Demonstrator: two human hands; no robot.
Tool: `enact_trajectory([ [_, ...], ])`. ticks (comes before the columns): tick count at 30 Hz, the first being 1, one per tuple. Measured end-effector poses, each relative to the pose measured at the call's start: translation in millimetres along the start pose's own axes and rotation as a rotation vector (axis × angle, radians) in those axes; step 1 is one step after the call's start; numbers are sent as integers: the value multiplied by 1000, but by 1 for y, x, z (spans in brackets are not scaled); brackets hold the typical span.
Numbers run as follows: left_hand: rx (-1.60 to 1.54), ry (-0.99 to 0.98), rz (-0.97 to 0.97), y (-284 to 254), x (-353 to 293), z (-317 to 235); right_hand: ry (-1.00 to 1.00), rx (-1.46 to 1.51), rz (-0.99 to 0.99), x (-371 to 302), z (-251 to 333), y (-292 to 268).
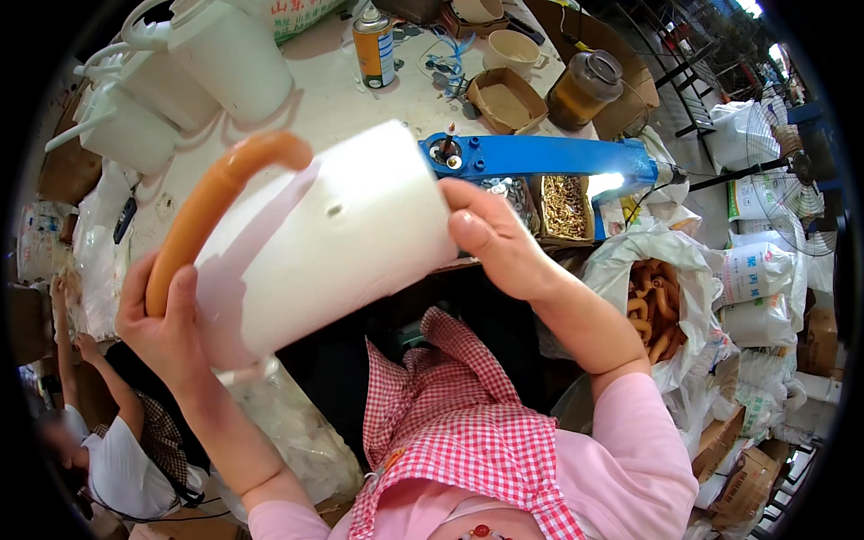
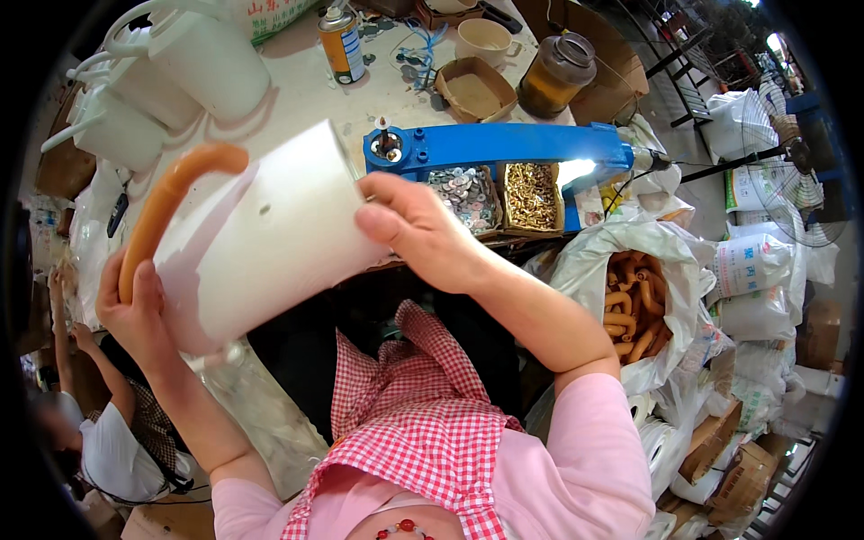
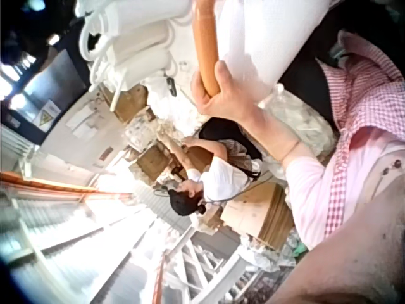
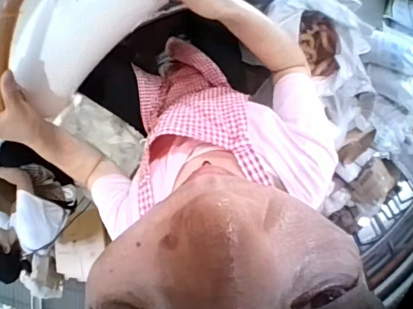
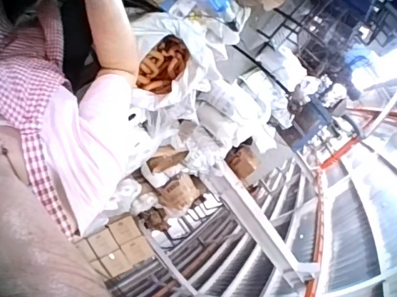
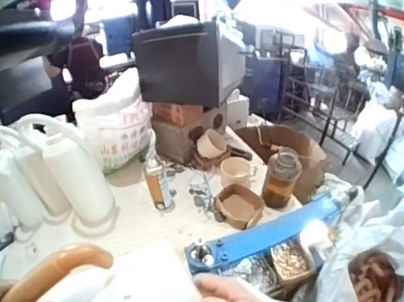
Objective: The person assembles thermal flasks by attaching handles to the outer shells, picking small metal fasteners from a tray using a tool, and inserting them into the handle attachment points on the flasks.
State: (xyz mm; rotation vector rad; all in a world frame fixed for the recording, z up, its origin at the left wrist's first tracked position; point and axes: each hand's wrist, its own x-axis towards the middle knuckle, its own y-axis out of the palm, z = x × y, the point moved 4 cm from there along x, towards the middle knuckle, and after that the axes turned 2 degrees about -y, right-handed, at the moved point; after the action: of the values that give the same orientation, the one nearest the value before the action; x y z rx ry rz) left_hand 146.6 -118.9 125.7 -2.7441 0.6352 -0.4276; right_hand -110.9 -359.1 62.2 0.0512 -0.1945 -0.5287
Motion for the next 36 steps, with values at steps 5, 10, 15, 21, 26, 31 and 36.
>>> enact_trajectory([
  [5, -62, 305, -18, 76, 23, -61, -101, 201, -194, 1, 1, -19],
  [10, -65, 303, 61, 119, 34, -62, -167, 231, -288, -2, -10, -43],
  [15, -33, 353, 83, 132, 38, -60, -151, 193, -289, -3, -18, -55],
  [21, -19, 346, 99, 141, 43, -59, -112, 209, -326, 0, -24, -57],
  [26, 85, 197, 256, 148, 50, -45, -47, 152, -331, -2, -18, -51],
  [31, 802, 579, 375, 199, 48, -105, -13, 167, -328, -2, -20, -58],
  [36, 654, 478, 707, 223, 58, -123, 16, 263, -326, 2, -20, -53],
])
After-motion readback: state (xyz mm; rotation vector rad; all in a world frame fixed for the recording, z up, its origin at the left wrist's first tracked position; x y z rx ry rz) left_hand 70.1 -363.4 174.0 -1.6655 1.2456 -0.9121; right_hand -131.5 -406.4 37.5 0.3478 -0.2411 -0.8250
